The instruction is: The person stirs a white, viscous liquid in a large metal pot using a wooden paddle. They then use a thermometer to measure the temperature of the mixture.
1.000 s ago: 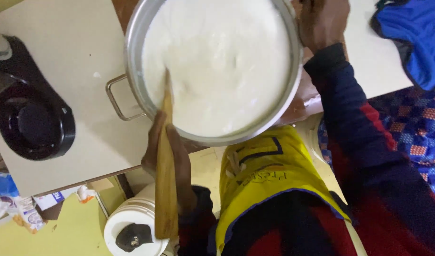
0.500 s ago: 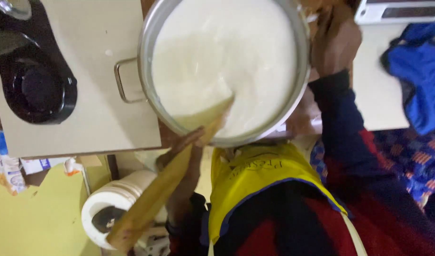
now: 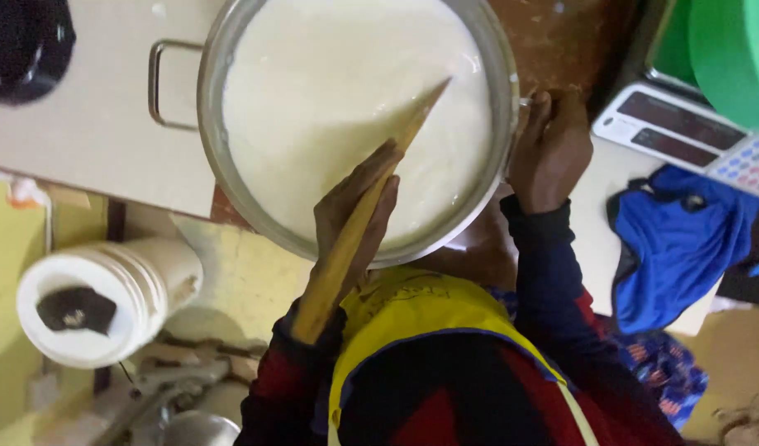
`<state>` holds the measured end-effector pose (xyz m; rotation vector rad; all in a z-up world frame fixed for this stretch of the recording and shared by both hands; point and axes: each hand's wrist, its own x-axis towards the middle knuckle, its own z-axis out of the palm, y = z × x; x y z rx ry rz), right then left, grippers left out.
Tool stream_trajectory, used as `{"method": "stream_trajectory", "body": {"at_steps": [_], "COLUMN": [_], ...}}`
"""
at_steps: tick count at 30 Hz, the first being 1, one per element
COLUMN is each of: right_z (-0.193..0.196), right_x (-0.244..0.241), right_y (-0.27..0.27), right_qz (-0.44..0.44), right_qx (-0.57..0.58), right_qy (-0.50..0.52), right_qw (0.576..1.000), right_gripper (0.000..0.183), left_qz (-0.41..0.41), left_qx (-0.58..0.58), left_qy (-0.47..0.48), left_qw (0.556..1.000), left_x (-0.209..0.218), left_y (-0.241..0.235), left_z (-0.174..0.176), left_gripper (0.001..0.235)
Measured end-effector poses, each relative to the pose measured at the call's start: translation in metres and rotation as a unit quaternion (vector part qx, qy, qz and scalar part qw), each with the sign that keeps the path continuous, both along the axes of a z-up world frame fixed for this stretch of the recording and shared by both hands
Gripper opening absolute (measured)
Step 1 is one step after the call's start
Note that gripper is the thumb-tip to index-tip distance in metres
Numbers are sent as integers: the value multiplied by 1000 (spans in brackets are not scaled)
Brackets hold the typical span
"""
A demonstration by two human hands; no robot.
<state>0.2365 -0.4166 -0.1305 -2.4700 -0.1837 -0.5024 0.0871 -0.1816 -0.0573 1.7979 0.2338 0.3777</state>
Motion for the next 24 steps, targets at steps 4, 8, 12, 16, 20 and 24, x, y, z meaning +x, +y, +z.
{"method": "stream_trajectory", "body": {"at_steps": [4,8,12,16,20,24], "right_z": [-6,-20,-35,-23,-21,-25], "right_x": [4,12,20,15,10,8], "right_y": [-8,-22,-28,-21,-19,-17], "right_qz": [15,53,56,54,35,15], "right_qx": [-33,-32,-29,-11,-10,-15], "right_qy": [14,-14,-51,-50,-15,-36], "right_qw": [999,998,997,997,999,999], "right_gripper": [30,38,35,37,42,38], "left_qz": [68,109,158,152,195,196], "left_qx": [263,287,279,220,202,259], "left_qy": [-52,-80,-97,-111,57,54], "left_qw": [961,948,942,957,958,944], "left_x": [10,13,21,6,-36,-64], "left_y": [-5,7,33,61,71,89], "left_z": [-40,-57,-60,-40,17,76], "left_gripper": [28,38,31,23,38,19]}}
